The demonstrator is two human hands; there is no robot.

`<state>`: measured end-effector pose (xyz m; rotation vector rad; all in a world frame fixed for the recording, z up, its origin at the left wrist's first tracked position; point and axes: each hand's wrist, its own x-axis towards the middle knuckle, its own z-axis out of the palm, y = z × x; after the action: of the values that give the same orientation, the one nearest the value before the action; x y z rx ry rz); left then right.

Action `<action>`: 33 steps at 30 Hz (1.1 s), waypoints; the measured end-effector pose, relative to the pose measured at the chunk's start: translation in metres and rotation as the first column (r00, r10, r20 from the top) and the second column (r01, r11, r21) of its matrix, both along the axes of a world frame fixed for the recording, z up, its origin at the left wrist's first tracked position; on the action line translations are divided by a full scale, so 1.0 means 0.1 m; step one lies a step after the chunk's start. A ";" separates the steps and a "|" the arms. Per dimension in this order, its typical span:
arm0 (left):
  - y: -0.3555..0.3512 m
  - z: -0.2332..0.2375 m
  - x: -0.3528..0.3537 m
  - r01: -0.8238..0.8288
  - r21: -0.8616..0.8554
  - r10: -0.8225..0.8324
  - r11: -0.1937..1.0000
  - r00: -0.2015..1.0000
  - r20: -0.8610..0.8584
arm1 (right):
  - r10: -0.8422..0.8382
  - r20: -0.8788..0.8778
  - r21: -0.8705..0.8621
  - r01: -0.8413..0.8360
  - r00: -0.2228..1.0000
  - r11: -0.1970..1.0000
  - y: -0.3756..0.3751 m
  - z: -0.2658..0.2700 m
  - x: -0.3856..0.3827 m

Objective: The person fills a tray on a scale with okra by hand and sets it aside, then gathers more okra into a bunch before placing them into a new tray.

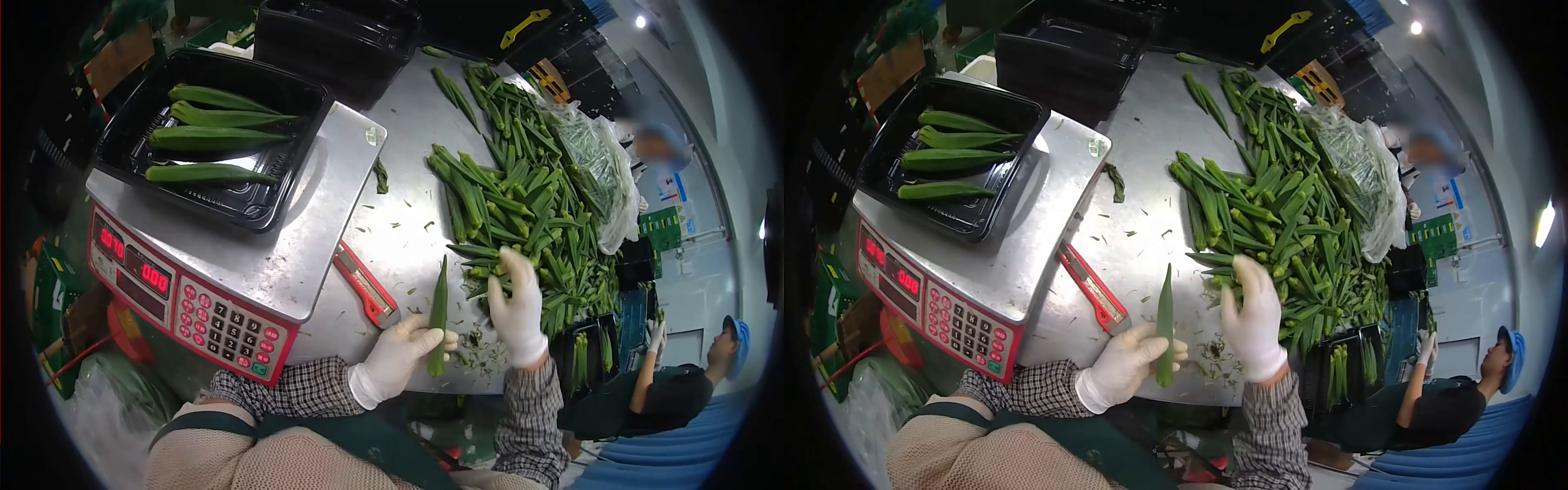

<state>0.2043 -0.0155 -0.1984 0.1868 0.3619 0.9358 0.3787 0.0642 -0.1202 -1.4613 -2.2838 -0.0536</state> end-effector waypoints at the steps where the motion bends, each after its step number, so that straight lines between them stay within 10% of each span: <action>1: -0.01 0.01 0.00 0.021 0.001 -0.021 1.000 1.000 -0.020 | -0.033 -0.026 0.004 0.033 0.999 0.999 0.16 0.00 -0.09; 5: 0.00 -0.02 -0.03 0.034 0.016 -0.033 0.999 0.999 -0.035 | -0.192 0.149 -0.009 0.196 0.970 0.981 0.82 -0.22 -0.28; 9: 0.02 0.01 -0.05 0.017 0.007 -0.016 1.000 0.999 -0.037 | -0.371 -0.302 -0.347 0.261 0.878 0.901 0.99 -0.40 0.06; 13: -0.01 -0.02 -0.01 0.017 -0.006 -0.017 1.000 1.000 -0.017 | -0.529 -0.701 -0.614 -0.029 0.478 0.788 0.49 -0.14 -0.01; 23: -0.03 -0.03 0.01 0.003 0.085 0.002 0.996 0.998 -0.063 | -0.529 -0.844 -0.520 -0.383 0.090 0.764 -0.42 0.01 0.01; 33: -0.61 0.20 0.70 0.127 0.272 -0.075 0.954 0.978 -0.192 | -0.504 -0.565 -0.477 0.240 0.654 0.846 -1.93 -0.31 0.12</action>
<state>0.2739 -0.0765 -0.1782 0.5513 0.3798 0.8684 0.3911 -0.1288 -0.1509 -1.7487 -1.4003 0.7099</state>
